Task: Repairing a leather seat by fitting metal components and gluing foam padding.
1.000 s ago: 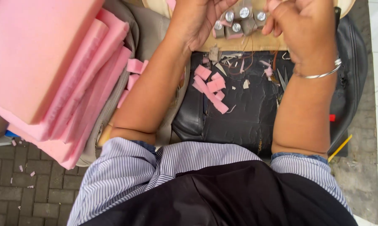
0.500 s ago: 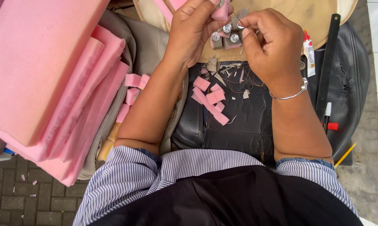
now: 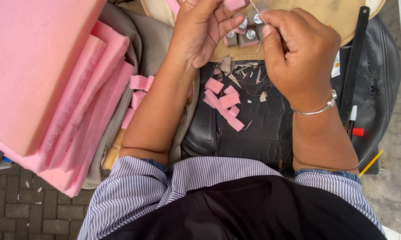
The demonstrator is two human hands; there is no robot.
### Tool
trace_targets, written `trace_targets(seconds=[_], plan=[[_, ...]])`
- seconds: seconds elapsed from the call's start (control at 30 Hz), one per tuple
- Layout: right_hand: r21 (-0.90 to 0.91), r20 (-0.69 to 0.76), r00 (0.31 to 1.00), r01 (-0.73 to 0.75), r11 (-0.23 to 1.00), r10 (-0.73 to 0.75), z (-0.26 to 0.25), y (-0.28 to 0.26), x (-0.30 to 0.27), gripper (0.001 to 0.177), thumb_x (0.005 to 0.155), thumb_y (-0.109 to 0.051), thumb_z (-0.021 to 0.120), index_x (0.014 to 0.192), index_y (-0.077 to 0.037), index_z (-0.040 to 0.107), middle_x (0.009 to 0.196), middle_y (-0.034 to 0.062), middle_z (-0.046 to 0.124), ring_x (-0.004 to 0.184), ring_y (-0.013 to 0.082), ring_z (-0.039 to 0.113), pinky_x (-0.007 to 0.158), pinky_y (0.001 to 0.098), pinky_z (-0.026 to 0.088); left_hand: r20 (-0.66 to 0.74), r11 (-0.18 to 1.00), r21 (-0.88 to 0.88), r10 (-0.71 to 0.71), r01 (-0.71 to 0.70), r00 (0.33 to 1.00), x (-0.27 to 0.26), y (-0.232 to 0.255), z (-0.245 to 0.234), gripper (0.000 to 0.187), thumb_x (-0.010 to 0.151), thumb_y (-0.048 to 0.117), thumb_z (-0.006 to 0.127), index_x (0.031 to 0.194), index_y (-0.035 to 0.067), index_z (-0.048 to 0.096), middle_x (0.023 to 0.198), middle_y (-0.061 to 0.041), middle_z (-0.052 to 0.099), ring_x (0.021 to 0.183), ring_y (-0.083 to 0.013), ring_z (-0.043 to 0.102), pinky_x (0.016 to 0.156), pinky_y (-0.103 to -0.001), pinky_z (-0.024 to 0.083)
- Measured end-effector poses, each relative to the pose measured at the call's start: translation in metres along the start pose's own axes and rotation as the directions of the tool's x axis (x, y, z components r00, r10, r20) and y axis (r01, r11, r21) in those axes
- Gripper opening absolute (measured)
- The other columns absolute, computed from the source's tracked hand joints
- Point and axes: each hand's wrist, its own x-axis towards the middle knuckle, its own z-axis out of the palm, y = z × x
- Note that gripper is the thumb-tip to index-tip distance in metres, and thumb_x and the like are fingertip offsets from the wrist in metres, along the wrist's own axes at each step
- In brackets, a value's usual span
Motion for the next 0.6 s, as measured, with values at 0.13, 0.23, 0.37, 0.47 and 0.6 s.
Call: trace_targets(seconds=[0.13,0.23,0.37,0.47,0.6], plan=[[-0.119,-0.004,0.999,0.034,0.992,-0.035,-0.002,-0.008,-0.002,0.013,0.11,0.011,0.069,0.119,0.011,0.079,0.083,0.0146,0.062,0.069,0.0257,0.055,0.061,0.0357,0.039,0.035,0.999,-0.027,-0.046,0.047,0.998,0.0,-0.004,-0.005,0.009,0.094,0.01,0.072,0.098,0.006,0.065,0.098,-0.015,0.076,0.093,-0.0311,0.076,0.079,-0.041,0.065],[-0.172,-0.015,0.999,0.048,0.984,-0.051,-0.004,-0.012,-0.002,0.014,0.112,0.01,0.07,0.121,0.011,0.08,0.086,0.0145,0.064,0.071,0.0264,0.058,0.061,0.0357,0.04,0.071,0.995,-0.076,-0.055,0.06,0.996,0.0,-0.006,-0.007,0.012,0.095,0.009,0.073,0.102,0.003,0.066,0.101,-0.017,0.076,0.096,-0.0328,0.075,0.083,-0.04,0.065],[-0.253,-0.039,0.997,0.048,0.966,-0.06,-0.01,-0.018,-0.001,0.024,0.109,0.012,0.067,0.126,0.008,0.082,0.094,0.0143,0.067,0.072,0.0272,0.057,0.06,0.0373,0.038,0.083,0.994,-0.074,-0.071,0.078,0.994,-0.002,-0.005,-0.004,0.011,0.095,0.006,0.072,0.103,0.003,0.066,0.1,-0.017,0.075,0.094,-0.0301,0.074,0.087,-0.041,0.064],[-0.325,-0.048,0.997,0.042,0.945,-0.06,-0.012,-0.018,-0.001,0.026,0.11,0.011,0.067,0.126,0.003,0.086,0.08,0.0099,0.051,0.068,0.0271,0.046,0.058,0.038,0.029,0.083,0.994,-0.068,-0.085,0.091,0.993,-0.003,-0.009,-0.004,0.011,0.095,0.006,0.072,0.103,0.003,0.066,0.099,-0.016,0.074,0.092,-0.0296,0.073,0.085,-0.041,0.065],[-0.356,-0.047,0.996,0.049,0.933,-0.07,-0.013,-0.015,-0.003,0.027,0.108,0.009,0.066,0.124,-0.001,0.085,0.088,0.0116,0.062,0.067,0.0287,0.048,0.058,0.0378,0.031,0.111,0.997,-0.025,-0.074,0.077,0.991,-0.006,-0.008,0.003,0.007,0.096,0.006,0.071,0.102,0.003,0.067,0.098,-0.014,0.075,0.092,-0.0267,0.074,0.086,-0.04,0.065]])
